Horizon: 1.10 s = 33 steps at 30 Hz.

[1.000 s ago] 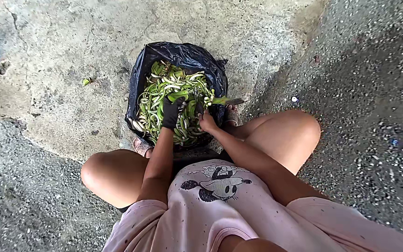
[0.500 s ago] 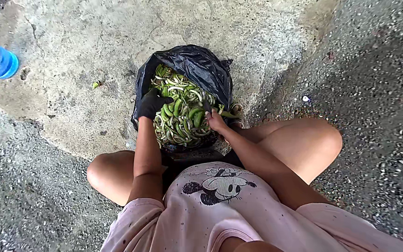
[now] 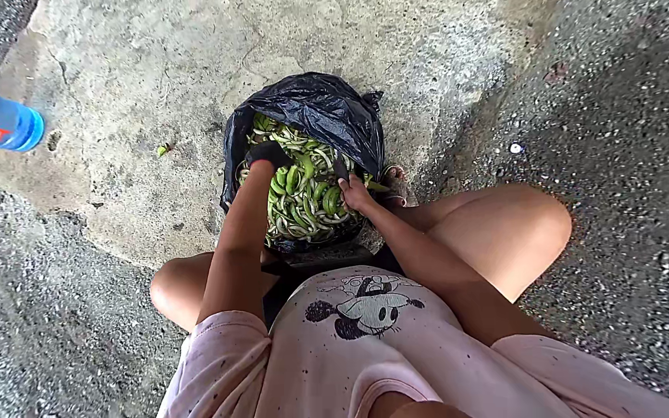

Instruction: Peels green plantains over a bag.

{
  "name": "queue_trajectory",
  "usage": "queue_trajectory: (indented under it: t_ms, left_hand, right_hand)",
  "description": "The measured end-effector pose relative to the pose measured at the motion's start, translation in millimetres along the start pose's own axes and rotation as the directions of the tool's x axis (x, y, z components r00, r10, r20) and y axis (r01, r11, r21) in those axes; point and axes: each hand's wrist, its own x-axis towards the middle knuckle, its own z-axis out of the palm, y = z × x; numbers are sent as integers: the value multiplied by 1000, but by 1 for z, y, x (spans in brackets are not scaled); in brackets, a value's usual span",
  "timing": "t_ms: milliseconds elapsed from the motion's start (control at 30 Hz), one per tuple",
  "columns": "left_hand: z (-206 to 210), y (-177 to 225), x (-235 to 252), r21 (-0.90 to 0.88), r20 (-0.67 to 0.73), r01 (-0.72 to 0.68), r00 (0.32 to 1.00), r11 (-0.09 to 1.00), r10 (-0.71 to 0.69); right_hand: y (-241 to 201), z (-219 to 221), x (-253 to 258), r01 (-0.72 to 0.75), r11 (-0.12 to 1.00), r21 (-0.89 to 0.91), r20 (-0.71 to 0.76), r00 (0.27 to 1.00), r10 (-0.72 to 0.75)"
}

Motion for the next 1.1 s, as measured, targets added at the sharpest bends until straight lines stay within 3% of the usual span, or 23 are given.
queue_trajectory:
  t_ms: [133,233,367,433,500,567,633,700,800,933,1033,1100]
  left_hand:
    - [-7,-11,-21,-120,-100,-166,983,979,154]
    - [9,11,-48,-151,-132,-335,939,930,317]
    - [57,69,-76,134,-198,-475,847,870,493]
    - [81,93,-74,235,-178,-486,830,842,528]
    - [97,111,-63,221,-139,-435,872,873,470]
    - [100,121,-51,154,-103,-378,913,913,396]
    - [89,124,-48,150,-65,-375,920,915,388]
    - [70,120,-54,137,-65,-397,910,907,408]
    - [43,97,-62,2,-132,-437,892,900,433]
    - [10,36,-86,-381,-251,-503,864,776,437]
    - [5,-10,-104,-698,-328,-453,891,554,314]
    - [22,-39,-100,-850,-364,-429,898,306,248]
  right_hand:
    - [-10,-13,-14,-8,1000,12,-8,1000,8]
    - [-25,-35,-30,4,995,101,-34,999,0]
    - [-54,-74,-64,-25,954,297,-50,998,42]
    - [-57,-90,-76,-54,948,313,-2,998,58]
    - [-55,-103,-82,-72,977,201,43,997,64]
    - [-57,-114,-84,-83,996,-44,48,995,85]
    - [-63,-127,-90,-87,949,-304,47,993,106]
    - [-71,-144,-104,-60,893,-446,67,993,101]
    - [-80,-177,-136,66,923,-378,114,993,-24]
    - [-82,-213,-167,406,910,-84,153,907,-391]
    - [-89,-213,-167,617,771,158,87,769,-633]
    - [-97,-195,-161,672,689,272,87,696,-713]
